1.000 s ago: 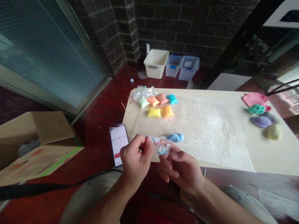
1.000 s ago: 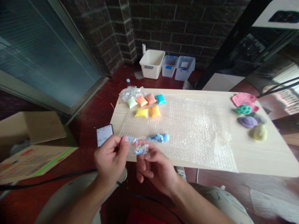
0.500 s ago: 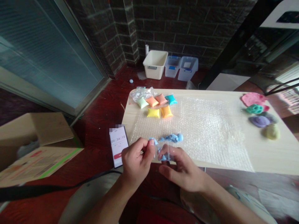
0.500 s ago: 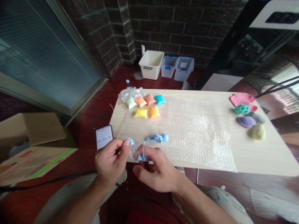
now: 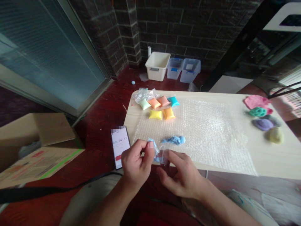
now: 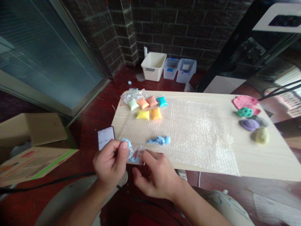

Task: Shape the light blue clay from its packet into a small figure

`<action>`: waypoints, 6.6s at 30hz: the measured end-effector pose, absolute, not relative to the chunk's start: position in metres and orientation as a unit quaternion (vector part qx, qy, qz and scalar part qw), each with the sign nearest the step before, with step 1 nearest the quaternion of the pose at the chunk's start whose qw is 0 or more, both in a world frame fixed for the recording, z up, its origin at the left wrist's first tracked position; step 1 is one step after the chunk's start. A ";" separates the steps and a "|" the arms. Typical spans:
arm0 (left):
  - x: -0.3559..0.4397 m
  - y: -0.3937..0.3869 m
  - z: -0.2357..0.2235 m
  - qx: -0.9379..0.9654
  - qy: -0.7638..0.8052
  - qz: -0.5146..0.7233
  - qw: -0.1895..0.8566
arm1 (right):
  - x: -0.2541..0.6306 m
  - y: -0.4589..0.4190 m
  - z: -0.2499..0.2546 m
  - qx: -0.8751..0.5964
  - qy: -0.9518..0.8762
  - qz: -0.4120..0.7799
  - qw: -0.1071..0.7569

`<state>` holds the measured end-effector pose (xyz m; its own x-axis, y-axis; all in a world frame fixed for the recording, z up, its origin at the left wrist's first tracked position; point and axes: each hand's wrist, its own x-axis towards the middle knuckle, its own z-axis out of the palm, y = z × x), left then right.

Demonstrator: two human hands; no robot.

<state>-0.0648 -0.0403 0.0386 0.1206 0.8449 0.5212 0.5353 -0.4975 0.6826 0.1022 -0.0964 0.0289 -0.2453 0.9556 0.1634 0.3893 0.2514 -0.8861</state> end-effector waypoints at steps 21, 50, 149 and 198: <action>-0.060 -0.041 0.032 0.739 0.455 0.471 0.155 | 0.084 -0.098 0.022 -0.385 -0.410 0.651 0.509; -0.055 -0.039 0.021 0.662 0.468 0.461 0.362 | 0.098 -0.092 0.027 -0.320 -0.346 0.723 0.505; -0.060 -0.032 0.026 0.747 0.464 0.452 0.148 | 0.097 -0.098 0.029 -0.435 -0.543 0.583 0.419; -0.055 -0.031 0.032 0.720 0.512 0.454 0.112 | 0.077 -0.100 0.022 -0.360 -0.328 0.714 0.503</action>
<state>-0.0552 -0.0310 0.0316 0.0629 0.8398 0.5393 0.6361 -0.4501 0.6267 0.0766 -0.0996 0.0223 -0.2348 0.9545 -0.1840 -0.4821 -0.2787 -0.8306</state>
